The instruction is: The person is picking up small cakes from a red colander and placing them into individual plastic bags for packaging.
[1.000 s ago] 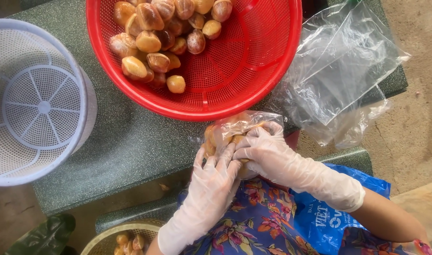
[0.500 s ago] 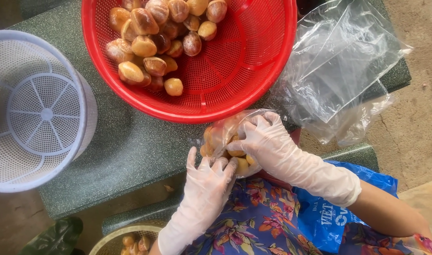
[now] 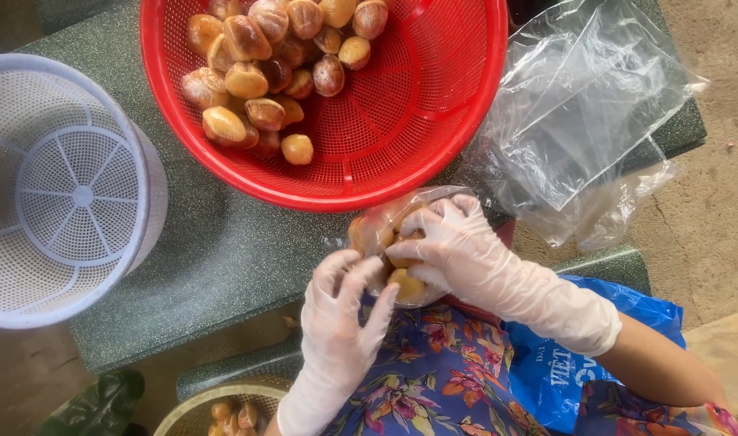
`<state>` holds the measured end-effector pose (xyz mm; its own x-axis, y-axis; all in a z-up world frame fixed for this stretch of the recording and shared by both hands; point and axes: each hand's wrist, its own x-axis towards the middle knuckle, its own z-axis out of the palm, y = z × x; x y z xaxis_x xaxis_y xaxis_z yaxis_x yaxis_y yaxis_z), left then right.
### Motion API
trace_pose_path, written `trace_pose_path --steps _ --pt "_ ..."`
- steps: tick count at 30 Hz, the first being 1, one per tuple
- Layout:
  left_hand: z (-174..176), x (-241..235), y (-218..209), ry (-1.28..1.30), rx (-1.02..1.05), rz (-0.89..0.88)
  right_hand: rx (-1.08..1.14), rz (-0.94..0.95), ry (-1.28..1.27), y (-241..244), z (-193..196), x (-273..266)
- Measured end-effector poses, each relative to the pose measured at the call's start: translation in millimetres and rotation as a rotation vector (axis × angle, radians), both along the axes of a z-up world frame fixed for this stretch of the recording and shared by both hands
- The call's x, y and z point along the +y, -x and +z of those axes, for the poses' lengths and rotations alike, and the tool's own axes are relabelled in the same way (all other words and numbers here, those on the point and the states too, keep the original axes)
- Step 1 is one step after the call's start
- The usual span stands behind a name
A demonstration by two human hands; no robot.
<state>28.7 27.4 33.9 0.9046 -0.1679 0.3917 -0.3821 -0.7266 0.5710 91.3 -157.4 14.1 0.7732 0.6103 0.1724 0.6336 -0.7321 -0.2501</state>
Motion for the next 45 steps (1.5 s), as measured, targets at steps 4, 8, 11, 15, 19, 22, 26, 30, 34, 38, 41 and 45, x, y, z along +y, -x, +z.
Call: trace_pose_path --steps 4,8,11,15,19,22,26,30,34,38,41,45 --pt "-7.1 -6.3 6.2 0.125 0.331 0.039 -0.006 0.11 0.005 4.2 -10.9 1.9" --pt "5.0 -4.2 9.0 0.138 0.306 -0.065 0.005 0.093 0.062 0.0 -8.3 2.2" --pt "4.0 -3.9 5.9 0.167 0.223 -0.119 0.009 0.084 0.047 -0.2 -7.9 1.4" --pt "-5.1 -4.3 9.8 0.108 0.179 -0.112 -0.048 0.034 0.074 2.2 -4.0 1.6" --pt "-3.0 -13.0 3.8 -0.07 0.105 -0.019 -0.026 0.025 0.077 0.6 0.2 1.9" --pt "-7.1 -14.7 3.1 -0.139 0.04 0.006 -0.036 0.021 0.091 0.0 -0.8 0.8" --pt "-10.7 -15.7 1.3 -0.092 0.019 -0.027 -0.024 0.014 0.129 1.3 -9.5 -2.5" --pt "-10.3 -16.1 0.2 -0.249 0.037 -0.011 -0.046 0.02 0.041 -1.8 -1.5 -1.6" --pt "-14.5 -16.9 -2.3 -0.277 0.089 0.041 0.186 0.096 -0.084 -12.3 11.0 -7.2" --pt "-17.6 -14.6 -2.7 -0.273 0.158 0.008 0.387 0.058 -0.202 -36.3 51.1 -8.5" --pt "-25.0 -14.7 -3.1 -0.202 0.22 -0.019 0.403 -0.052 -0.305 -70.8 68.4 -4.9" --pt "-23.5 -14.3 -7.3 -0.174 0.109 -0.017 0.663 -0.407 -0.233 -133.4 82.6 22.7"
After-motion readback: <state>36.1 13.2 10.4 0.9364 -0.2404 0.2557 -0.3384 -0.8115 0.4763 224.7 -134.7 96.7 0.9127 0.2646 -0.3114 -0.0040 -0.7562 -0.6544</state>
